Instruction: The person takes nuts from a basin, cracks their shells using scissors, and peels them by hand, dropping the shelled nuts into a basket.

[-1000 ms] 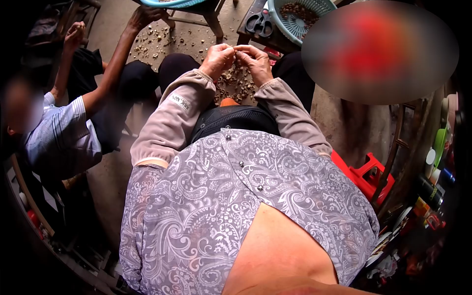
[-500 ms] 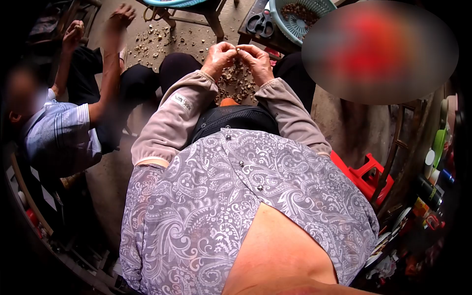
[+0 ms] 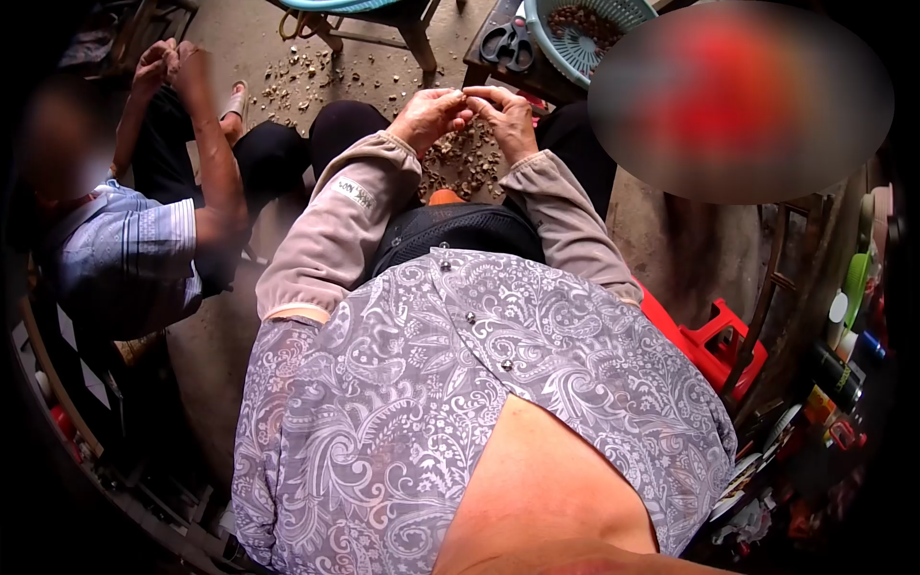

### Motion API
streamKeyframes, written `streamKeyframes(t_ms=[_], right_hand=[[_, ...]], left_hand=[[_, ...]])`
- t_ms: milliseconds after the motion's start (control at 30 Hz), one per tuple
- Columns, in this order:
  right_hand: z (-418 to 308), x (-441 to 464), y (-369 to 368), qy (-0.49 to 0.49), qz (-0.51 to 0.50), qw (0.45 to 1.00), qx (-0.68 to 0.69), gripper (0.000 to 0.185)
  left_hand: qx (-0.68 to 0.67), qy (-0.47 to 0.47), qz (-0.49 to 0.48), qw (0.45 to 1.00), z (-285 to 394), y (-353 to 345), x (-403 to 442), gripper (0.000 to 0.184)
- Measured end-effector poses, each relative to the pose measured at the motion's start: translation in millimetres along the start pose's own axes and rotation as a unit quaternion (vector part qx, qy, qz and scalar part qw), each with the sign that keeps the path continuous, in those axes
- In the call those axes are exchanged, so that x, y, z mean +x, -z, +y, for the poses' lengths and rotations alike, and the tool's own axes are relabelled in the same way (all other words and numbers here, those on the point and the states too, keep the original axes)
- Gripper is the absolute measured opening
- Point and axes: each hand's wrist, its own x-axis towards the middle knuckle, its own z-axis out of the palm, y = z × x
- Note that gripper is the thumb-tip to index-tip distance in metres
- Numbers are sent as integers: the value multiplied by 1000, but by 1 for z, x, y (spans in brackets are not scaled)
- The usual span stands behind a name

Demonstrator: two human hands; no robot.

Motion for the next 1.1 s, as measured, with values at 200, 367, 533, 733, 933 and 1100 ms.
streamKeyframes(t_ms=[200, 367, 533, 733, 933, 1100], right_hand=[[2, 2, 2, -66, -13, 991, 116, 16], [0, 2, 0, -42, 28, 990, 132, 16], [-8, 0, 3, -93, 43, 976, 193, 15], [4, 0, 6, -120, 45, 950, 284, 14], [41, -4, -4, -149, 8, 989, 14, 21], [57, -10, -17, -265, -51, 961, 62, 26]], left_hand=[[-30, 32, 23, 999, 9, -9, -2, 20], [-26, 4, -8, 1000, 3, -3, 1, 22], [-49, 8, 23, 999, 4, 3, 1, 27], [-66, -23, 113, 991, 7, -2, 3, 29], [17, -152, 145, 978, 30, -18, 10, 25], [117, -270, -112, 949, 102, -132, 37, 27]])
